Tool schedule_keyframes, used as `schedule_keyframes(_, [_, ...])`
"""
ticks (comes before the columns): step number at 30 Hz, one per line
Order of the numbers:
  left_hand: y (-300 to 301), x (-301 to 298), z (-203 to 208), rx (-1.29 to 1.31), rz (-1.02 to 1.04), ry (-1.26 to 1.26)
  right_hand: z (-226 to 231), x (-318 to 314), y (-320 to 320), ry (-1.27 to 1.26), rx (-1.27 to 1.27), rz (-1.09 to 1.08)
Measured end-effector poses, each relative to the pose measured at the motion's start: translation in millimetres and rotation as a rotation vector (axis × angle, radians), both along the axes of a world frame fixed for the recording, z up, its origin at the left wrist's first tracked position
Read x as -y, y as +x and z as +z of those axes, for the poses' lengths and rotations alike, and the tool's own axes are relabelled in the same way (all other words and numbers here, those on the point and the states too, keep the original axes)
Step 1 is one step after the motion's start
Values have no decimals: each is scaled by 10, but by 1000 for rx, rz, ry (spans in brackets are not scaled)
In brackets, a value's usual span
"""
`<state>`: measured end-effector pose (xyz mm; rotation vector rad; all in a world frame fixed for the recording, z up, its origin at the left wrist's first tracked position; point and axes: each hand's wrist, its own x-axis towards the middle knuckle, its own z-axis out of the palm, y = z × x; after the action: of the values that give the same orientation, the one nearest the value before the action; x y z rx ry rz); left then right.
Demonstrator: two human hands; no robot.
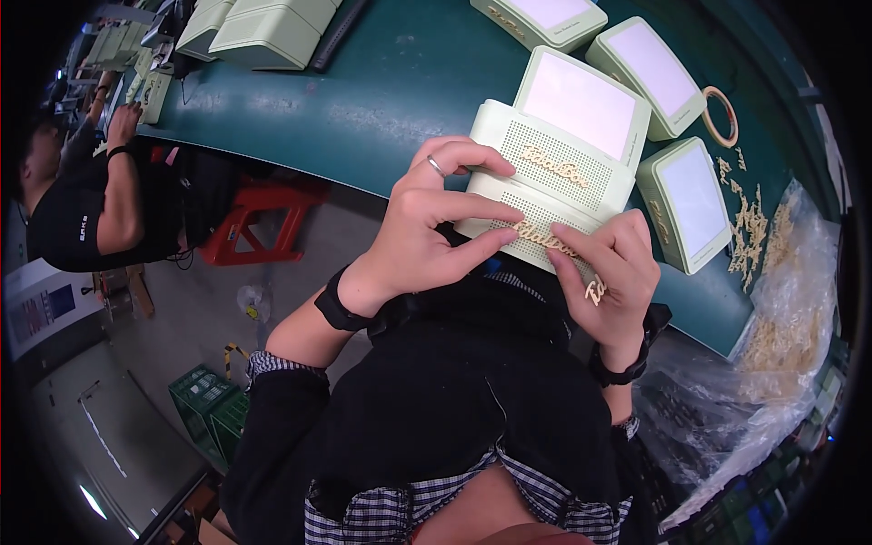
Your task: The person picks up a speaker, turns it over to check the buttons, and then presses a decorative logo onto the speaker's grille. They repeat this process with several more speakers before moving the finished units to the side.
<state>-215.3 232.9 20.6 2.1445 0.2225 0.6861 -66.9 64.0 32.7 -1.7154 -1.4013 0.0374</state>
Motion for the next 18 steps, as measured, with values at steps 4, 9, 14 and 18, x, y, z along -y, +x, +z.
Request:
schedule_keyframes(4, [-3,8,-23,-4,6,5,-27,-1,0,15,-12,1])
schedule_keyframes(9, [6,18,-6,1,7,-5,-14,2,5,19,-3,13])
schedule_keyframes(14, [23,-8,33,3,-22,49,-17,1,18,23,-3,25])
schedule_keyframes(18, [34,2,50,22,-37,141,-28,5,23,35,-10,31])
